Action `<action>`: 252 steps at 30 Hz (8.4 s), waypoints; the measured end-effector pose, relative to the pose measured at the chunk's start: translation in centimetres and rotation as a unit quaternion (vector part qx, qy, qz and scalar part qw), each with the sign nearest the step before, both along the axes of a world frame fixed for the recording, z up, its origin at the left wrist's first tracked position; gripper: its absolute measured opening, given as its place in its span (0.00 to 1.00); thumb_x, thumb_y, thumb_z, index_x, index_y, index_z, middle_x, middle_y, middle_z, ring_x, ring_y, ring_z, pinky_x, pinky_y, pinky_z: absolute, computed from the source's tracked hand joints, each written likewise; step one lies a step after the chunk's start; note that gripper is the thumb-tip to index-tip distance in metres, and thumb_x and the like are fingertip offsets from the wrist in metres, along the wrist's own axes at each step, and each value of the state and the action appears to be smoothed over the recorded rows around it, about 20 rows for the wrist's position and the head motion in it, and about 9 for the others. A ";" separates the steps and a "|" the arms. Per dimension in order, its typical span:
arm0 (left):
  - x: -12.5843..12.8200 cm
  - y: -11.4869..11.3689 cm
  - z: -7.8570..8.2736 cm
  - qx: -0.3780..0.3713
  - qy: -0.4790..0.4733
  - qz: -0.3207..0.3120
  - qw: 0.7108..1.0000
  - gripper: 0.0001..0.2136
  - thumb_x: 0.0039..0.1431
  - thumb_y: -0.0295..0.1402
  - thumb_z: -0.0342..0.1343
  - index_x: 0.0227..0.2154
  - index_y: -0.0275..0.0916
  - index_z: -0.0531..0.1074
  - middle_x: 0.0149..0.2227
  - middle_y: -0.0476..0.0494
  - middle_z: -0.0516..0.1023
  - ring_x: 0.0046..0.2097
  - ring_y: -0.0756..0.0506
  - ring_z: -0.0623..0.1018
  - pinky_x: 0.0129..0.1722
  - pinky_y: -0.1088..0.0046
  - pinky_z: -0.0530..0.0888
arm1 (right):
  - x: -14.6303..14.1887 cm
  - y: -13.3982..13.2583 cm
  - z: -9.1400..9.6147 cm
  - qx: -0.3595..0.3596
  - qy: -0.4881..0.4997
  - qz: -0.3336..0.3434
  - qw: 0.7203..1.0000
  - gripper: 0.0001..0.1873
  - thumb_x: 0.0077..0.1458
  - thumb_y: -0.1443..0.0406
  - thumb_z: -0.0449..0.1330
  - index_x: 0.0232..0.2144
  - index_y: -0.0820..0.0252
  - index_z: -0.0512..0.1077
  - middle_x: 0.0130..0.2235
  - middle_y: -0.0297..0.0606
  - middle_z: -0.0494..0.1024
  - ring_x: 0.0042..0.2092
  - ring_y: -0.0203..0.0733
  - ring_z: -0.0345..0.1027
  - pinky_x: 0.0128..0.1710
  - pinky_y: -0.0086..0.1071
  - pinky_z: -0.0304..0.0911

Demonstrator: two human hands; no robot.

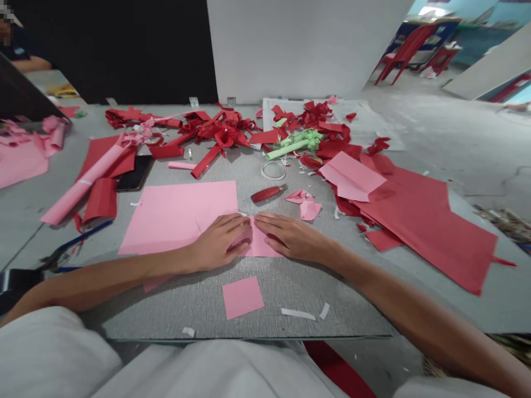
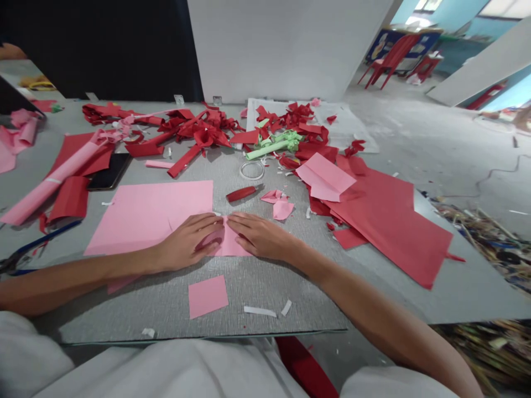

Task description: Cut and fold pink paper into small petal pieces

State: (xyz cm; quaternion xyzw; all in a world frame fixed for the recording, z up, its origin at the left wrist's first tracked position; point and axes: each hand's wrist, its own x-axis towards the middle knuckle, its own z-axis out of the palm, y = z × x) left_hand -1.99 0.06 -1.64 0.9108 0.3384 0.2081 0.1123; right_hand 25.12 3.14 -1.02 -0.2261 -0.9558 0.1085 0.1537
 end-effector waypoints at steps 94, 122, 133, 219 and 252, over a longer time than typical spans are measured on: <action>-0.2 -0.6 -0.6 -0.071 -0.023 0.073 0.995 0.23 0.73 0.39 0.51 0.67 0.40 0.62 0.65 0.33 0.74 0.71 0.34 0.69 0.69 0.46 0.71 | -1.9 -1.5 -0.5 -0.318 0.425 -0.290 0.796 0.06 0.66 0.59 0.58 0.44 0.51 0.70 0.39 0.36 0.81 0.39 0.42 0.80 0.40 0.38 0.78; -0.6 -0.7 -0.7 0.050 -0.112 0.109 0.986 0.17 0.71 0.40 0.54 0.58 0.40 0.61 0.60 0.29 0.70 0.63 0.33 0.71 0.58 0.48 0.76 | -0.8 1.5 0.1 0.023 -0.005 -0.233 0.972 0.23 0.74 0.59 0.51 0.67 0.53 0.68 0.46 0.48 0.77 0.45 0.54 0.73 0.51 0.52 0.71; 0.1 -0.2 0.4 -0.006 0.054 0.038 0.998 0.18 0.74 0.41 0.47 0.59 0.45 0.73 0.55 0.35 0.75 0.58 0.32 0.71 0.59 0.45 0.70 | -0.2 -0.1 2.5 -0.034 0.182 -0.330 0.926 0.19 0.75 0.55 0.49 0.61 0.50 0.70 0.38 0.38 0.82 0.36 0.47 0.77 0.41 0.41 0.71; -0.6 0.5 0.5 0.019 0.083 0.060 0.995 0.23 0.75 0.47 0.46 0.61 0.40 0.74 0.63 0.34 0.76 0.64 0.32 0.73 0.65 0.48 0.70 | 4.6 2.2 6.5 -0.075 0.060 -0.134 0.986 0.16 0.70 0.58 0.59 0.51 0.55 0.83 0.42 0.41 0.88 0.38 0.43 0.79 0.39 0.34 0.71; 0.0 0.4 0.5 -0.037 0.090 -0.045 0.994 0.23 0.77 0.42 0.43 0.66 0.35 0.64 0.73 0.31 0.64 0.76 0.37 0.60 0.73 0.50 0.65 | 0.6 0.1 -0.6 0.036 -0.008 0.006 0.999 0.27 0.73 0.71 0.47 0.70 0.59 0.65 0.68 0.45 0.73 0.72 0.47 0.62 0.70 0.51 0.66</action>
